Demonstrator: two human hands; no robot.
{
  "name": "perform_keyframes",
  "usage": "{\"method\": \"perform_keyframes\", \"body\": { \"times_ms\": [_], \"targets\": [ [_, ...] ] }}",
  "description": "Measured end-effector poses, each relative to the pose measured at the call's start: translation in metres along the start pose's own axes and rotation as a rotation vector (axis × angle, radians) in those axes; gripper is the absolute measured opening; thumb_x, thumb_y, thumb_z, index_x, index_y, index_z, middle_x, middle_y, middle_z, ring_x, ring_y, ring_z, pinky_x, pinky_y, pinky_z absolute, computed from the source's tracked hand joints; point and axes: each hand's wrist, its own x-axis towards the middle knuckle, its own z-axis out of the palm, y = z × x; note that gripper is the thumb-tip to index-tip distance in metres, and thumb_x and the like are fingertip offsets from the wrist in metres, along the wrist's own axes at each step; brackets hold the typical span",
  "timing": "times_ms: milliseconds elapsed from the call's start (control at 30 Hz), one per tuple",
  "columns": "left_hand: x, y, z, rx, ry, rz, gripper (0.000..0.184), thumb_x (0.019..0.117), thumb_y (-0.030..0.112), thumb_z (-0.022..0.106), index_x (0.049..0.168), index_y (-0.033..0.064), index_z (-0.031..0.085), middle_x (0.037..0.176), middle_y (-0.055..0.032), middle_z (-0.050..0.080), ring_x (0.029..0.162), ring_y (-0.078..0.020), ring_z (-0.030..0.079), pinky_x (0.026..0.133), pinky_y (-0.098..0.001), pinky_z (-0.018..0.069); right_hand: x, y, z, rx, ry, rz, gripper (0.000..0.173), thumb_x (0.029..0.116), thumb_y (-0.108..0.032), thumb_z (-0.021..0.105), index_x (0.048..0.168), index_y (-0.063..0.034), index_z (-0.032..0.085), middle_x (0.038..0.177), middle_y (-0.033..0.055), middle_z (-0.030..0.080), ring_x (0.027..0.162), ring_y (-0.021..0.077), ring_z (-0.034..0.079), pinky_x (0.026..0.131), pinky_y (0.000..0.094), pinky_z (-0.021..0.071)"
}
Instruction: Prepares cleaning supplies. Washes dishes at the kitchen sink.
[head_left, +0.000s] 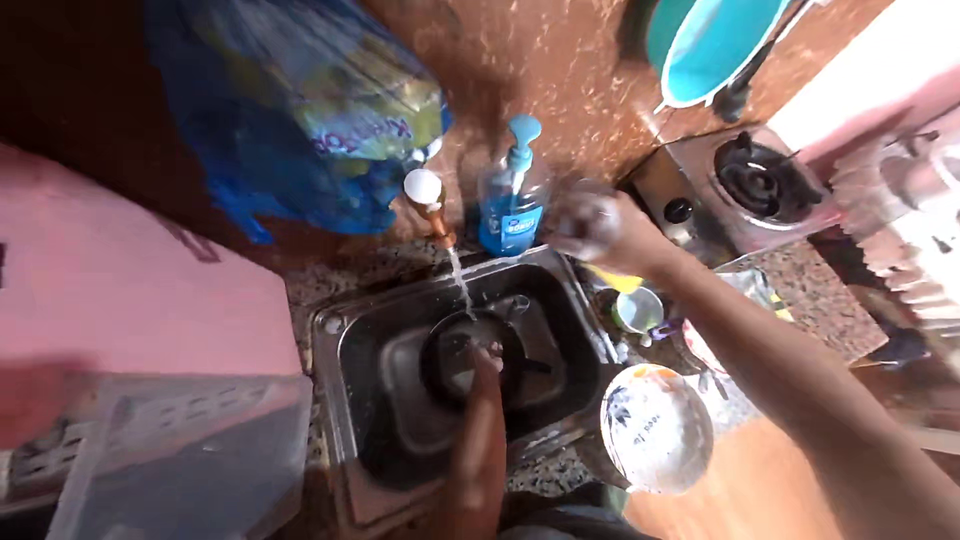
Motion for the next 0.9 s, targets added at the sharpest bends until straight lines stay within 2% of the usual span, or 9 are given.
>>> {"method": "perform_keyframes", "body": {
  "times_ms": [67,133,233,367,433,533,700,833,900],
  "targets": [
    [-0.004,0.006,-0.004,0.216,-0.028,0.161,0.037,0.1132,0.036,0.033,0.122,0.0055,0.052,0.083,-0.0066,0.051,0.064,-0.0151,0.05,0.06,-0.0326,0.0512,-0.045,0.054,0.013,-0.07,0.035,0.184,0.028,0.097,-0.03,0.066,0.107,-0.006,0.074,0.091,0.0135,0.073,0.083,0.0299,0.07,0.076,0.0579,0.0555],
    [-0.014,0.014,-0.007,0.34,-0.062,0.306,0.04,0.1111,0.031,0.045,0.142,0.0058,0.049,0.095,-0.0127,0.058,0.071,-0.0194,0.056,0.064,-0.0372,0.0538,-0.076,0.092,0.031,-0.212,0.062,0.344,0.032,0.0999,-0.031,0.062,0.101,-0.0014,0.073,0.093,0.0221,0.073,0.089,0.043,0.07,0.079,0.0691,0.0515],
    [-0.022,0.028,-0.004,0.39,-0.169,0.403,0.04,0.1099,0.024,0.049,0.147,0.0104,0.044,0.09,-0.0112,0.059,0.063,-0.017,0.057,0.055,-0.0315,0.0521,-0.096,0.11,0.051,-0.426,0.3,0.258,0.038,0.1018,-0.026,0.055,0.09,0.0072,0.069,0.09,0.0277,0.072,0.086,0.0484,0.071,0.072,0.0673,0.0521],
    [-0.03,0.051,-0.005,0.581,-0.234,0.435,0.049,0.1099,0.023,0.049,0.157,0.0147,0.037,0.098,-0.0136,0.067,0.066,-0.0174,0.062,0.059,-0.032,0.0546,-0.103,0.112,0.068,-0.538,0.425,0.03,0.032,0.0982,-0.019,0.057,0.081,0.005,0.067,0.085,0.0249,0.072,0.079,0.0441,0.073,0.062,0.0597,0.0545],
    [-0.03,0.06,-0.001,0.618,-0.265,0.498,0.049,0.1096,0.018,0.048,0.156,0.0084,0.034,0.096,-0.014,0.064,0.063,-0.0153,0.058,0.057,-0.0298,0.0512,-0.105,0.12,0.07,-0.527,0.402,-0.051,0.032,0.0971,-0.02,0.058,0.078,0.0049,0.065,0.081,0.0244,0.071,0.076,0.0438,0.072,0.058,0.0586,0.0539],
    [-0.031,0.076,0.0,0.687,-0.279,0.603,0.042,0.1068,0.017,0.054,0.144,-0.0007,0.047,0.099,-0.0185,0.065,0.07,-0.0196,0.06,0.064,-0.0355,0.0542,-0.114,0.141,0.073,-0.489,0.356,-0.16,0.035,0.0967,-0.024,0.058,0.076,0.0038,0.064,0.079,0.0226,0.07,0.075,0.0418,0.072,0.06,0.0559,0.0558],
    [-0.031,0.105,0.01,0.899,-0.316,0.765,0.035,0.0968,0.014,0.07,0.125,-0.0045,0.06,0.114,-0.0224,0.065,0.097,-0.0284,0.065,0.086,-0.0471,0.0554,-0.123,0.153,0.074,-0.379,0.153,0.054,0.035,0.0974,-0.027,0.065,0.099,0.0077,0.069,0.099,0.0278,0.071,0.091,0.0473,0.072,0.073,0.0651,0.0557],
    [-0.026,0.116,0.032,0.928,-0.292,0.729,0.048,0.1007,0.025,0.066,0.139,-0.0001,0.052,0.123,-0.0248,0.064,0.104,-0.0348,0.066,0.09,-0.0537,0.0547,-0.125,0.166,0.083,-0.345,0.065,0.21,0.038,0.0993,-0.033,0.063,0.109,0.0042,0.067,0.108,0.0265,0.07,0.1,0.046,0.07,0.082,0.0655,0.0548],
    [-0.032,0.122,0.038,0.936,-0.272,0.692,0.056,0.1026,0.04,0.061,0.144,0.0059,0.046,0.116,-0.0228,0.063,0.089,-0.032,0.063,0.078,-0.0514,0.0537,-0.125,0.164,0.082,-0.362,0.011,0.305,0.043,0.0994,-0.041,0.063,0.114,-0.0004,0.066,0.114,0.0244,0.07,0.105,0.046,0.069,0.083,0.0669,0.0539]
  ]
}}
